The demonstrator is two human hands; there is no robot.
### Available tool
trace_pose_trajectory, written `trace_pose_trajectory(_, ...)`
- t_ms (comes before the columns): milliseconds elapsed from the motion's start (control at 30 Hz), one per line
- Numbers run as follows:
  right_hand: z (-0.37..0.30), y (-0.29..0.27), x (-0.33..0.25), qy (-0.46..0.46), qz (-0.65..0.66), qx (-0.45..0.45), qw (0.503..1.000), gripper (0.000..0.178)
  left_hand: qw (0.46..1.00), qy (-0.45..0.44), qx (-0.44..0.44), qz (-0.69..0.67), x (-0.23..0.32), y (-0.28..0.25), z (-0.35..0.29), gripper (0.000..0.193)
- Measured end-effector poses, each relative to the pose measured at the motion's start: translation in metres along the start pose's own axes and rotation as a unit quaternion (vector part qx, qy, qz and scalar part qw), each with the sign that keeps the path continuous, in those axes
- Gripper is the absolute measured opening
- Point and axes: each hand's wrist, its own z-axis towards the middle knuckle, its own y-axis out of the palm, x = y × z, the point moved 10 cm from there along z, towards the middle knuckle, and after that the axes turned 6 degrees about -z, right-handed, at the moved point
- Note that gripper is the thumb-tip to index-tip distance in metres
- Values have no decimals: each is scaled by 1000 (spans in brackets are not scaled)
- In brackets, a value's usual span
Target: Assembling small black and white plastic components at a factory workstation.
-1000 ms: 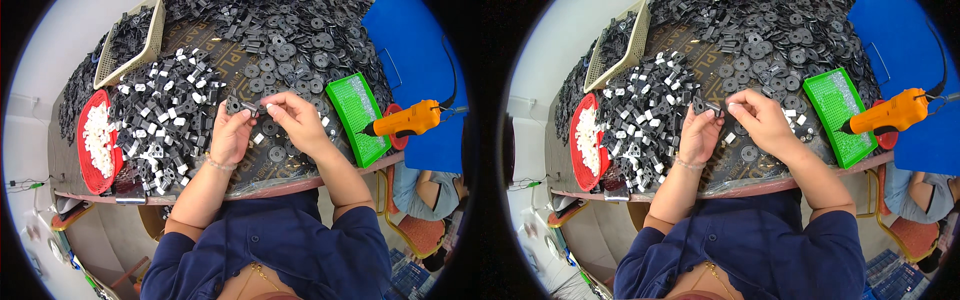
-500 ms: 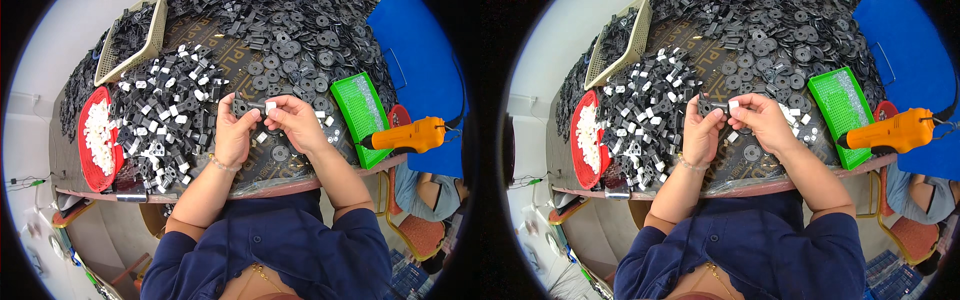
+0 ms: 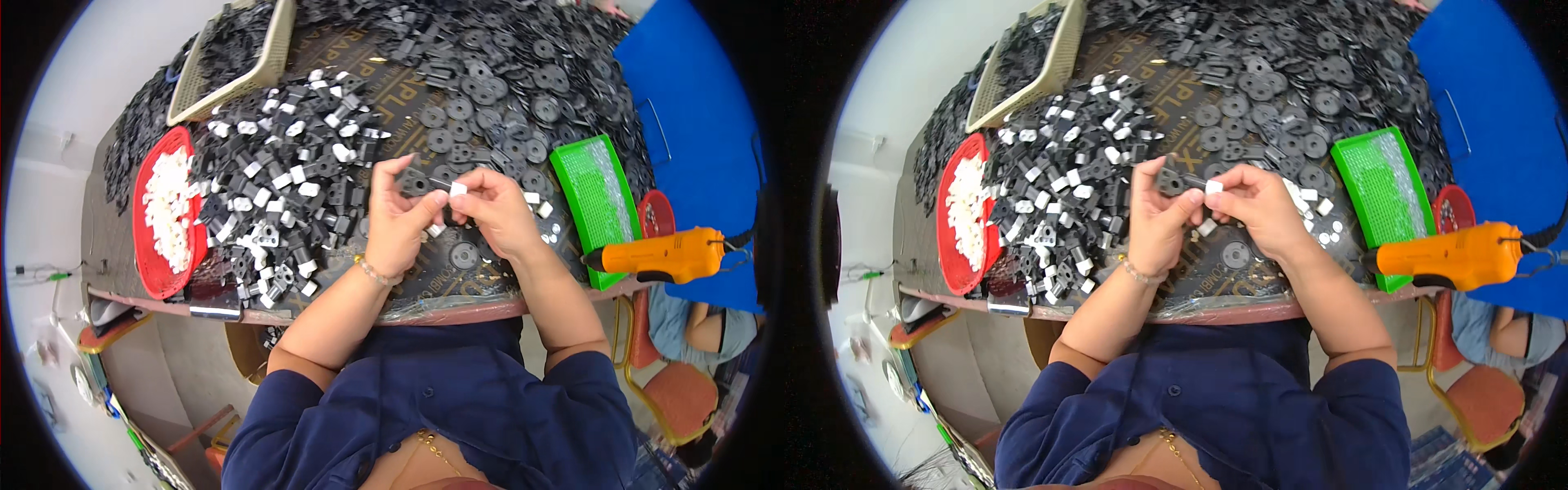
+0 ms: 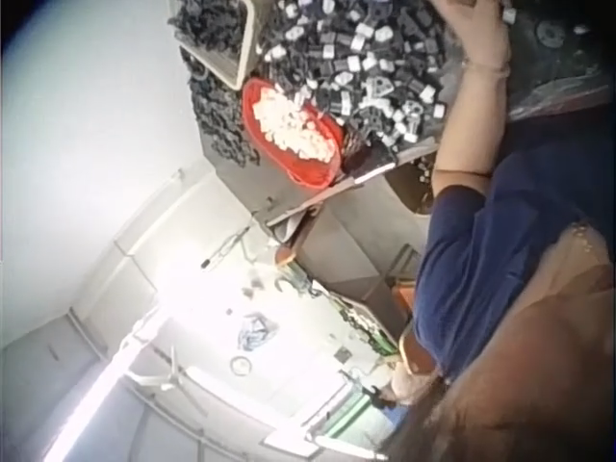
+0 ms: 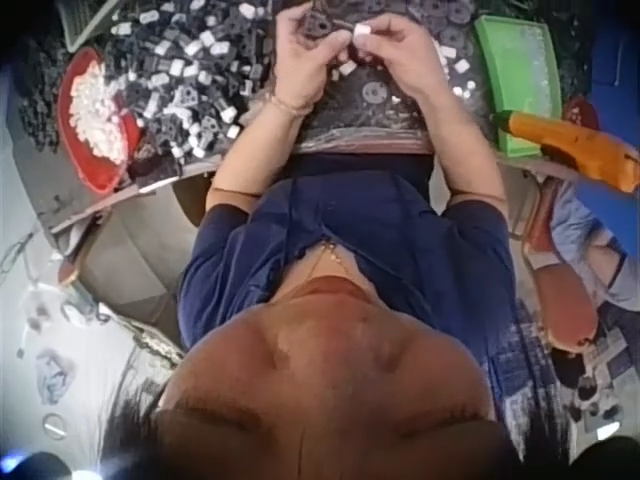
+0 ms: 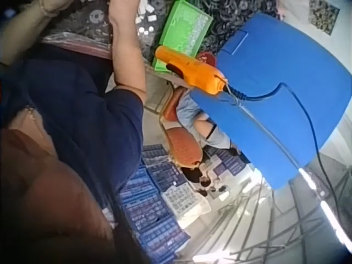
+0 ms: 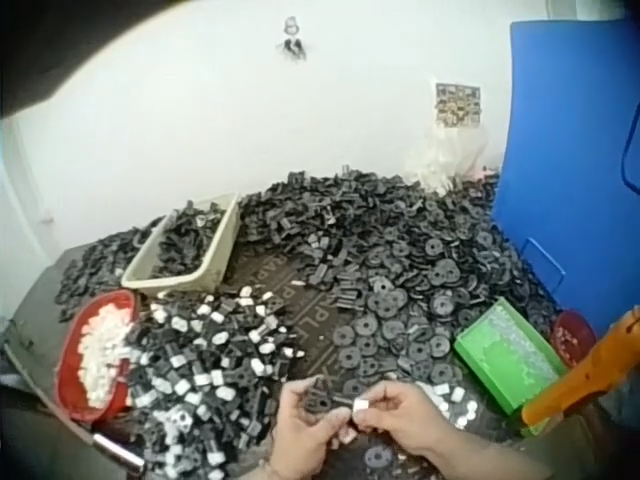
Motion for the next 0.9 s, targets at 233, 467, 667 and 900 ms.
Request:
trace_pose_trajectory(233,-2,37,-42,-102,-171,-129,971,104,968,-156,-136,-145,-12,30,-10,88)
trace_pose_trajectory(467,14,70,-82,-185,-300,-32,935,82,931,-186,-9,-314,-41,4,-2,42)
trace_pose_trajectory(667,39,215,-89,-401,-493,-134,760,76,917,-135,-86,-366,-41,-4,0,58)
trace_pose_trajectory(900,111,238,-66,-390,-556,-132,722,75,930,-169,21,-325,-50,-23,8,49)
